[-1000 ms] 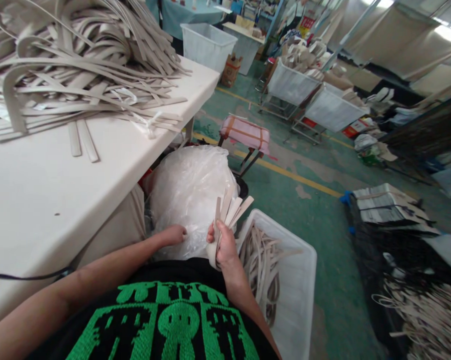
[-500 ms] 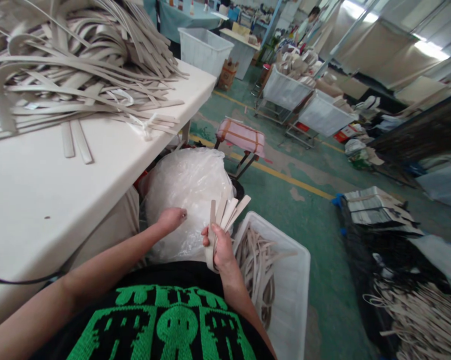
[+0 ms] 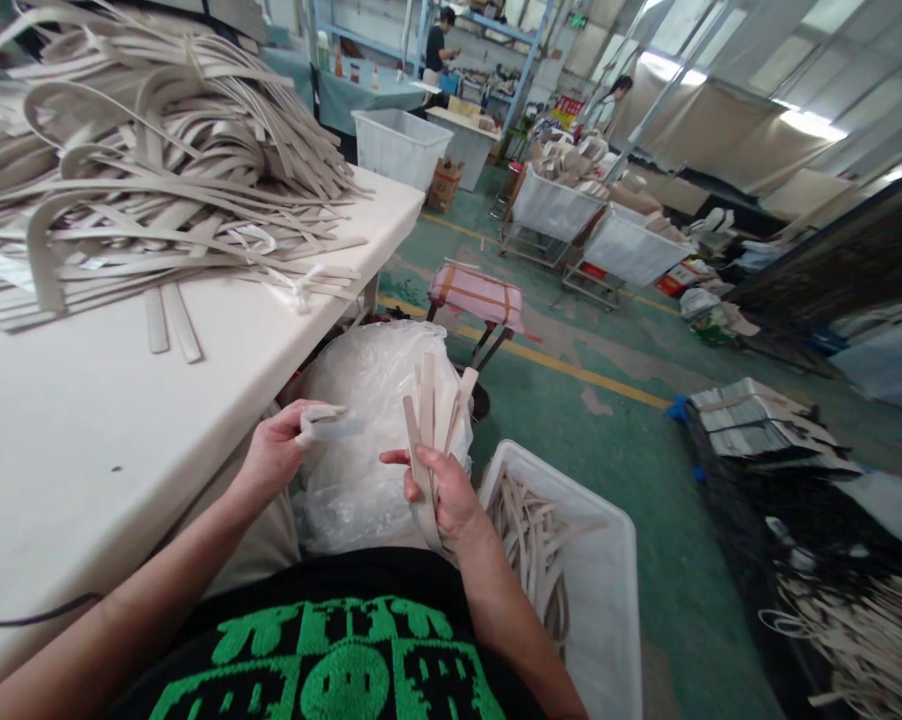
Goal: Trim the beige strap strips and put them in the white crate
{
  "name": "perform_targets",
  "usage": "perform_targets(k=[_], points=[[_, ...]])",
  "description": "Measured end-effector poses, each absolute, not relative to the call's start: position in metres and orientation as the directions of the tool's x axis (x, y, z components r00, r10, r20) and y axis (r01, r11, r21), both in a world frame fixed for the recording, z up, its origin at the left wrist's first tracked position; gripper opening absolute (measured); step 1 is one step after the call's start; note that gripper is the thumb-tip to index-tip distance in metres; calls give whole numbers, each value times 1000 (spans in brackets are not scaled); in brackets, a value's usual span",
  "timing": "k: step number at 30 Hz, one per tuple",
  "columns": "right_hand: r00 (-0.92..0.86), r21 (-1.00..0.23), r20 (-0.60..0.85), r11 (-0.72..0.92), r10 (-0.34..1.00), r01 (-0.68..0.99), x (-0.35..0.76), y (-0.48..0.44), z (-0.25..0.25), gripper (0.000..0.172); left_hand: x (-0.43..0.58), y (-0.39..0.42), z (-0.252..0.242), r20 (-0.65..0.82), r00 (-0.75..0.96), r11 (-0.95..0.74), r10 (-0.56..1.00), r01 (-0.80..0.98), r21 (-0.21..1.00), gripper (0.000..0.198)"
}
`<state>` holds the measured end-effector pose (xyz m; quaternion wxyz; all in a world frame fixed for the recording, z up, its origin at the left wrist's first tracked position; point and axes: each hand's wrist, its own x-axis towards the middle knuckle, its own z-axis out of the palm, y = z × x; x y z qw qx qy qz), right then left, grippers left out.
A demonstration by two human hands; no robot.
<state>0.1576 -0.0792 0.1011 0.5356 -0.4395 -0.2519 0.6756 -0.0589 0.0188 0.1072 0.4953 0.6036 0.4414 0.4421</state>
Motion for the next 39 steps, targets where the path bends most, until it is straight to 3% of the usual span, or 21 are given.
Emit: perform_targets(k=[5,11,14,18,25,27,29,31,33,36,39], points=[[-323,-668,-363,-486,874,-563,134,-74,95,32,-56,0,114,263,292,-274,920,-3,962,22],[-281,-546,-375,-455,884,-703,134,-74,90,28,-61,-11,116,513,497,-608,700,38,793,17],[-261,-596,-359,-435,896,-675,138,-66,97,28,-60,-12,116,602,594,-779,533,67,624,23],[-197,-734,-307,-364,931,-573,139,-56,108,29,-59,-12,115,628,660,-879,413,108,465,34],[-121,-860,-238,-267,964,-435,145,-54,114,29,-63,-12,103,583,761,-934,284,81,349,34],[-51,-912,-191,-197,980,-360,147,-53,118,28,-66,-15,98,561,756,-907,338,101,409,40],[-3,-937,-151,-144,989,-319,149,-52,123,27,-68,-18,96,514,681,-805,523,196,560,44],[5,-944,-126,-118,992,-307,150,-51,129,27,-67,-18,98,395,509,-582,765,281,763,37],[-18,-948,-116,-116,993,-296,150,-49,132,27,-63,-15,102,185,414,-302,892,239,923,31],[-48,-956,-118,-126,992,-263,146,-46,133,28,-49,-9,107,-65,527,12,847,103,995,40],[-27,-967,-127,-130,992,-220,141,-42,130,29,-34,-7,105,-113,574,86,811,74,994,45]])
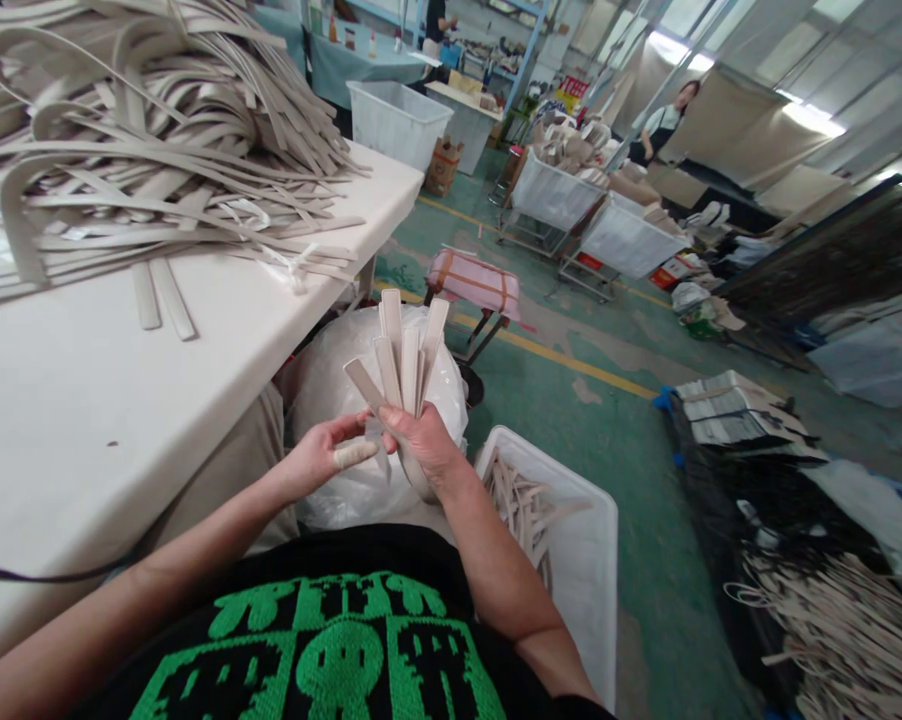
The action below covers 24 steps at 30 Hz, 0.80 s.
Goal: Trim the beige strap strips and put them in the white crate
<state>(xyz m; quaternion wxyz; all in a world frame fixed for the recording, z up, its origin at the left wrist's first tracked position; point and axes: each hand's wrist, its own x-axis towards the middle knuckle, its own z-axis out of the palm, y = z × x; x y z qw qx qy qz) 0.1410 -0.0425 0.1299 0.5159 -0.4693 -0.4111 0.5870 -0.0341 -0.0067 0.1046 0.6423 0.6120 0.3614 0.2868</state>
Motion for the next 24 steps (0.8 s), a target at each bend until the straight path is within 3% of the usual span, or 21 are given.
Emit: perform_targets(k=[7,12,17,24], points=[[29,-988,-104,-100,994,-119,143,-35,135,31,-23,-11,86,-227,623,24,749,316,948,24],[171,-993,-77,-60,982,-99,151,-28,140,29,-27,-23,86,-269,676,221,686,158,962,27],[313,-990,-68,-27,947,-135,166,-15,129,32,-31,-36,87,-294,583,412,757,-76,908,29],[352,-993,-59,-19,934,-116,170,-8,126,34,-40,-30,76,-368,737,445,567,102,890,20]])
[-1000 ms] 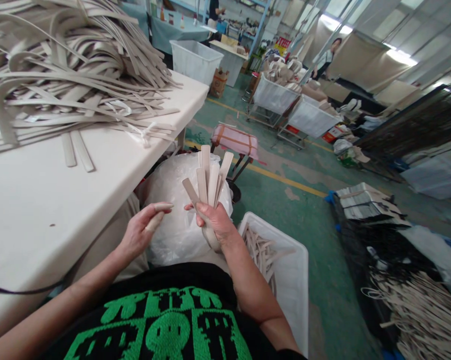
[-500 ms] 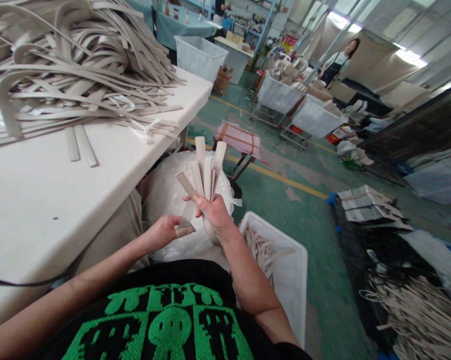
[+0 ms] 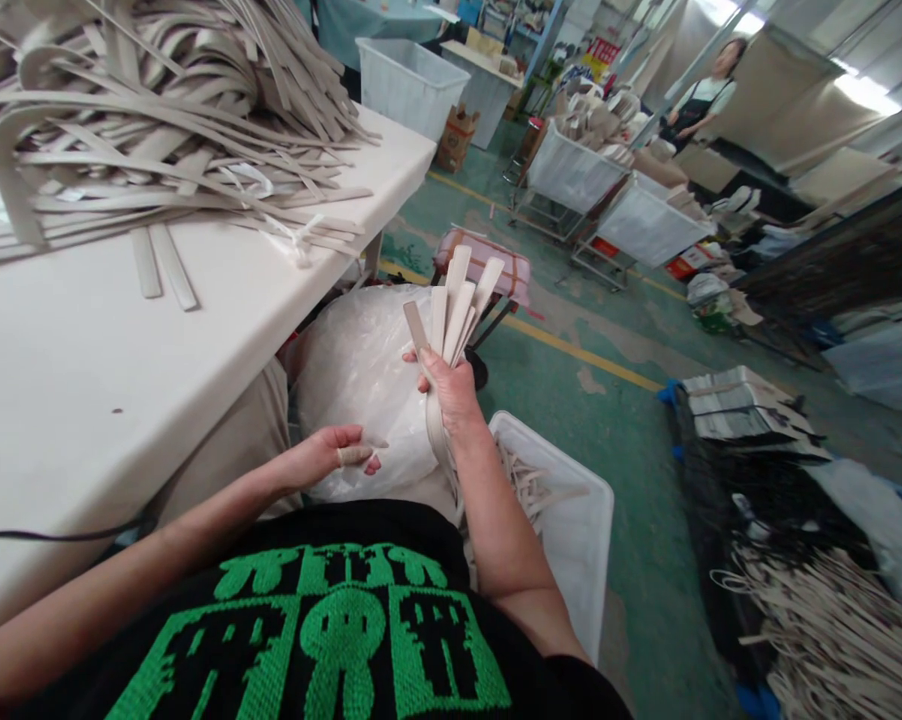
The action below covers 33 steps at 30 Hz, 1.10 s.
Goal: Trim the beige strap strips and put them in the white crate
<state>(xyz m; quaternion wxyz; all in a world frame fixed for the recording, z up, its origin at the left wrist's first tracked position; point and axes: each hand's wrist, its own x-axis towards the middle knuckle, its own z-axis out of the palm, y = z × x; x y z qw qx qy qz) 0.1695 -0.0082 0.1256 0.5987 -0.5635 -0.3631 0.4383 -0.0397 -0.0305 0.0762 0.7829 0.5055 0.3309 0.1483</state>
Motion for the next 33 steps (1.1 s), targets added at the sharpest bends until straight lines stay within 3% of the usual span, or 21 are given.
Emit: perform_targets(k=[10,12,15,19,23,27,33], points=[[351,-995,-56,-22,935,-100,167,3,126,33,-35,-25,63,-458,685,259,567,379,888,21],[332,-994,-64,-32,941,-101,168,5,124,35,-35,-22,62,-479,670,301,567,373,878,20],[347,-992,-107,-75,932,-105,174,-2,118,37,-35,-16,65,-535,639,545,552,209,812,21],[375,-982,-188,-168,908,-86,187,-36,113,41,-35,-5,74,-598,576,777,557,-107,621,22],[283,-964,-257,-264,924,-15,187,-89,115,41,-27,3,87,-669,488,828,561,-308,469,17],[115,-942,-320,-329,941,72,169,-129,113,42,-16,5,98,-736,444,850,511,-388,356,18],[60,-935,-313,-318,948,159,148,-135,103,35,-9,-4,102,-678,486,834,551,-360,419,17]])
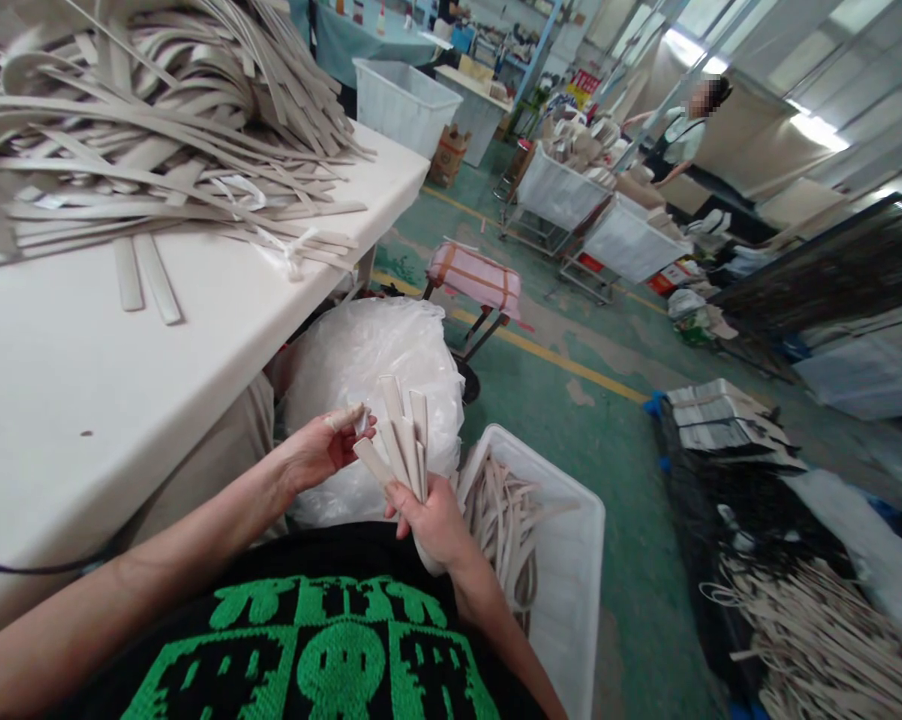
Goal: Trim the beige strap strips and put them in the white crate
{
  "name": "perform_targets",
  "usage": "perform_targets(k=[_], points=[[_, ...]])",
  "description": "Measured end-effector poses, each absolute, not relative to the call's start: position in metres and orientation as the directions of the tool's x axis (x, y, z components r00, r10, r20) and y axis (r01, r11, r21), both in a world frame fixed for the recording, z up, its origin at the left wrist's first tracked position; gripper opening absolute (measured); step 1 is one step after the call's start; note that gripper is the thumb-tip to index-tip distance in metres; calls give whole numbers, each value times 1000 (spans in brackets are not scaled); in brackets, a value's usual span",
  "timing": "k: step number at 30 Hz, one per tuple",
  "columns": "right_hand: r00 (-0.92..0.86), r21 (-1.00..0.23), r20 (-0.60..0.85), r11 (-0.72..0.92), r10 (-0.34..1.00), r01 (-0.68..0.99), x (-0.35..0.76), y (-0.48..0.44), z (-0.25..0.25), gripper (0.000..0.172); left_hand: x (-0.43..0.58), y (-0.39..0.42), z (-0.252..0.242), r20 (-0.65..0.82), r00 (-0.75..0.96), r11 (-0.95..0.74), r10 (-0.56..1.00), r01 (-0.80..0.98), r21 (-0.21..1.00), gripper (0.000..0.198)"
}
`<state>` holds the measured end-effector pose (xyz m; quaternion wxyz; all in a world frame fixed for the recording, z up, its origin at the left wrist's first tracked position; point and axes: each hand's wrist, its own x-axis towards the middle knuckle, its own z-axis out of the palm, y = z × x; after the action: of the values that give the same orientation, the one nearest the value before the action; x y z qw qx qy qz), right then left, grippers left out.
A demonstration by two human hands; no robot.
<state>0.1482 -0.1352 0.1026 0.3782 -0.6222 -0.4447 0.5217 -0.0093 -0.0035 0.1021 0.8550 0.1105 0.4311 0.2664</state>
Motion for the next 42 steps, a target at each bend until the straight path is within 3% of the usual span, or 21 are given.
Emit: perform_targets(k=[13,21,27,29,33,35,38,40,42], points=[[169,-927,-258,-293,951,233,140,-127,90,29,-9,-11,89,-602,489,776,631,-383,501,13],[160,-950,-281,-298,946,91,135,-108,101,43,1,-26,90,-450,559,674,697,-294,678,31],[68,-934,-315,-322,947,154,145,-130,109,35,-10,-3,93,-508,310,595,803,-418,686,28],[122,-930,-305,-323,944,174,144,-130,108,34,-7,-10,93,-494,373,615,786,-381,691,31],[210,-953,-228,-262,951,153,138,-118,109,42,3,-31,101,-354,657,641,666,-261,722,42],[187,-958,-210,-240,960,157,138,-115,110,46,0,-28,106,-340,603,597,722,-295,746,43],[120,-953,-203,-224,972,203,138,-118,111,46,-10,-16,113,-369,386,508,845,-369,778,42],[112,-955,-172,-193,979,226,136,-118,111,43,-13,-17,116,-358,411,508,838,-350,787,40],[138,-963,-129,-157,982,218,133,-113,112,41,-11,-25,119,-325,539,540,777,-306,784,41]])
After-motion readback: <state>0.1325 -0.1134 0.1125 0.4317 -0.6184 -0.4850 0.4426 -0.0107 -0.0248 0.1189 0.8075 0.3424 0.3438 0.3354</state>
